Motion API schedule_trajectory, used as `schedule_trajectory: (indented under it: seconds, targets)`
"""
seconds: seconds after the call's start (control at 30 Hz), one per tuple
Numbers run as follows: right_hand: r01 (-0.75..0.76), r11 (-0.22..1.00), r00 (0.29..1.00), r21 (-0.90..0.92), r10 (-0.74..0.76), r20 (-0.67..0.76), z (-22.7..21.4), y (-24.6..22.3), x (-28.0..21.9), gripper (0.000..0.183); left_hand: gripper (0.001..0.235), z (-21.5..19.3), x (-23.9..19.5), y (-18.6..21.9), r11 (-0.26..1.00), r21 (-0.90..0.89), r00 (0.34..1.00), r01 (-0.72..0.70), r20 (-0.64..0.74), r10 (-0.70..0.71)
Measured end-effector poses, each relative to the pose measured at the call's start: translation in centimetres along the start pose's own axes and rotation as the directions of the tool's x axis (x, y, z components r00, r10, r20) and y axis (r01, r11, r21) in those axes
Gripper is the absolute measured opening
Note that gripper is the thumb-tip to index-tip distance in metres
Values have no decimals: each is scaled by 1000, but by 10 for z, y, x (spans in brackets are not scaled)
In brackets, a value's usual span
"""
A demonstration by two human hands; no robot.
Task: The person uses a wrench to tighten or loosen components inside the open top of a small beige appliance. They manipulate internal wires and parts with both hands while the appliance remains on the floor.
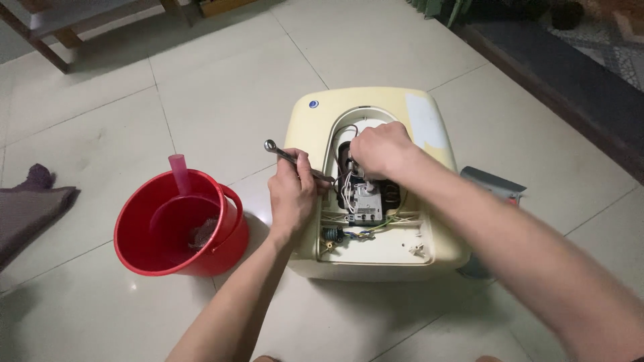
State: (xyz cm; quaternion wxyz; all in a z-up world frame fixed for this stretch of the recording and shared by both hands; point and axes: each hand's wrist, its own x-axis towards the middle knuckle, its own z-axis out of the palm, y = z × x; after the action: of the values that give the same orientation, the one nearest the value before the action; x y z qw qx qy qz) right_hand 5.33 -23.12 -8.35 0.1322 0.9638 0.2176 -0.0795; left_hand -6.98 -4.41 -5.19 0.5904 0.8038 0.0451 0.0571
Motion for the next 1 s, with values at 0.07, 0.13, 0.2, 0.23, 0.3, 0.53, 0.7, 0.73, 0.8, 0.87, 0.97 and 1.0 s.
schedule_trajectory:
  seconds: [0.07,0.13,0.2,0.23,0.3,0.53,0.7,0.73,0.8,0.87,0.97,1.0]
  targets:
    - [65,993,998,-98,-67,-19,-23,-11,-20,15,30,0,1,0,1000,15,1000,-10,-3,10]
    - [126,972,990,-196,-135,-31,-29,-16,-30,13,30,0,1,0,999,30,1000,-20,-4,20]
    - [228,900,960,-372,-272,-69,-20,-15,-29,18,32,0,0,-1,998,53,999,-31,-7,31]
    - [226,900,960,-373,-271,-72,-20,-11,-29,18,32,-1,-1,1,998,53,999,-34,-8,34]
    - [286,830,919,-478,-379,-108,-21,-4,-29,18,32,-1,-4,6,998,52,999,-24,-19,25]
    - [308,772,867,-556,-468,-171,-11,10,-29,24,33,-4,-8,14,997,75,1000,-5,-15,6]
    - [-33,913,965,406,135,-224,-31,22,-82,37,32,-6,-6,16,996,85,1000,20,-7,-19]
    - [-36,915,964,401,138,-229,-21,17,-95,37,32,-5,-7,17,997,80,1000,12,-7,-12]
    - [-407,717,840,566,537,-76,2,3,-118,60,34,-6,-8,20,998,48,999,49,8,-49]
    - [-408,636,816,655,576,-50,9,-5,-131,69,36,-9,-12,26,996,68,998,62,17,-63]
    - [-456,471,774,755,629,75,0,-17,-153,85,38,-4,-6,20,994,92,998,61,29,-64]
    - [-501,386,756,774,631,174,-7,-22,-158,92,39,-3,-2,14,993,109,998,50,27,-54]
